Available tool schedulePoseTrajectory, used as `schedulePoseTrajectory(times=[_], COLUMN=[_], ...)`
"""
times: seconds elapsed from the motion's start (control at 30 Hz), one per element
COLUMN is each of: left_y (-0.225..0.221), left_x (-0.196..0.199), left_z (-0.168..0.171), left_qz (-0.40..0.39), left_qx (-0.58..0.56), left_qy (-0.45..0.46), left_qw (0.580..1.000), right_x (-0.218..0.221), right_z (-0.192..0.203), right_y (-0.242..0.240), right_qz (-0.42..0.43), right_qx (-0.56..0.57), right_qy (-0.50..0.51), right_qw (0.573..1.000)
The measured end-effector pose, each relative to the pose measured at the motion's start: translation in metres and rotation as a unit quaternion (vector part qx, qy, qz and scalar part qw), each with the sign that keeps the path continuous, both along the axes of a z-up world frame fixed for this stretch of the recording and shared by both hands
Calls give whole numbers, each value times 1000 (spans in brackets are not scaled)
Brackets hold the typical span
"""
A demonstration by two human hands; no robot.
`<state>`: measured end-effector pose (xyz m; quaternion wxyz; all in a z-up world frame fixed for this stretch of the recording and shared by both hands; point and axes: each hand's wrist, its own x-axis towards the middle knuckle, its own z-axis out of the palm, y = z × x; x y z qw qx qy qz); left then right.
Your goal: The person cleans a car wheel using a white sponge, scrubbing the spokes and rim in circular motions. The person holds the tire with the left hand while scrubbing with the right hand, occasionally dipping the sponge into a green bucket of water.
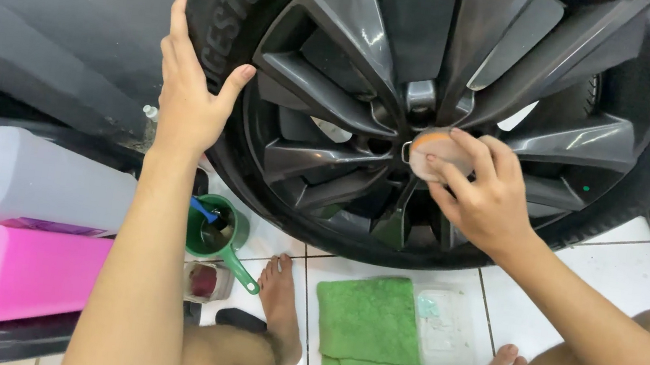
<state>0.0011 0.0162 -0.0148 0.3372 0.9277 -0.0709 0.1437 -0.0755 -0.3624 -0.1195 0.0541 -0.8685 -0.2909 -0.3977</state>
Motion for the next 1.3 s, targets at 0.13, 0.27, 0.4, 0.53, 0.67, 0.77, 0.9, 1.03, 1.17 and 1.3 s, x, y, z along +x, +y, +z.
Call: schedulePoseTrajectory(times=[0.13, 0.27, 0.4, 0.53, 0.67, 0.77, 0.9, 1.03, 1.17, 1.3], left_y=[1, 1, -1, 2, 1, -1, 3, 2, 7, 6], left_x=[1, 0, -1, -1, 0, -2, -2, -3, 1, 1], left_z=[-5, -5, -2, -4, -4, -3, -7, -4, -12, -10], left_qz=[-14, -12, -17, -14, -32, -22, -45, -39, -45, -51], left_qx=[2, 4, -1, 2, 6, -1, -7, -8, 8, 9], left_qy=[-17, -18, -17, -14, -35, -22, -36, -30, -48, -49], left_qw=[1000, 1000, 1000, 1000, 999, 1000, 998, 999, 998, 997], right_x=[-12, -32, -15, -9, -16, -17, -20, -44, -52, -59], right_z=[-46, -55, -34, -17, -32, -23, -11, -19, -24, -42], right_y=[11, 26, 6, -3, 5, 2, -9, 2, -7, -11], right_qz=[102, 125, 118, 84, 129, 68, 36, -99, -212, -189], right_qx=[-53, -191, -89, 8, -51, -57, -9, -49, -41, -37], right_qy=[126, 164, 132, 86, 156, 144, 83, 245, 443, 397], right_qw=[985, 960, 980, 993, 978, 986, 996, 963, 870, 898])
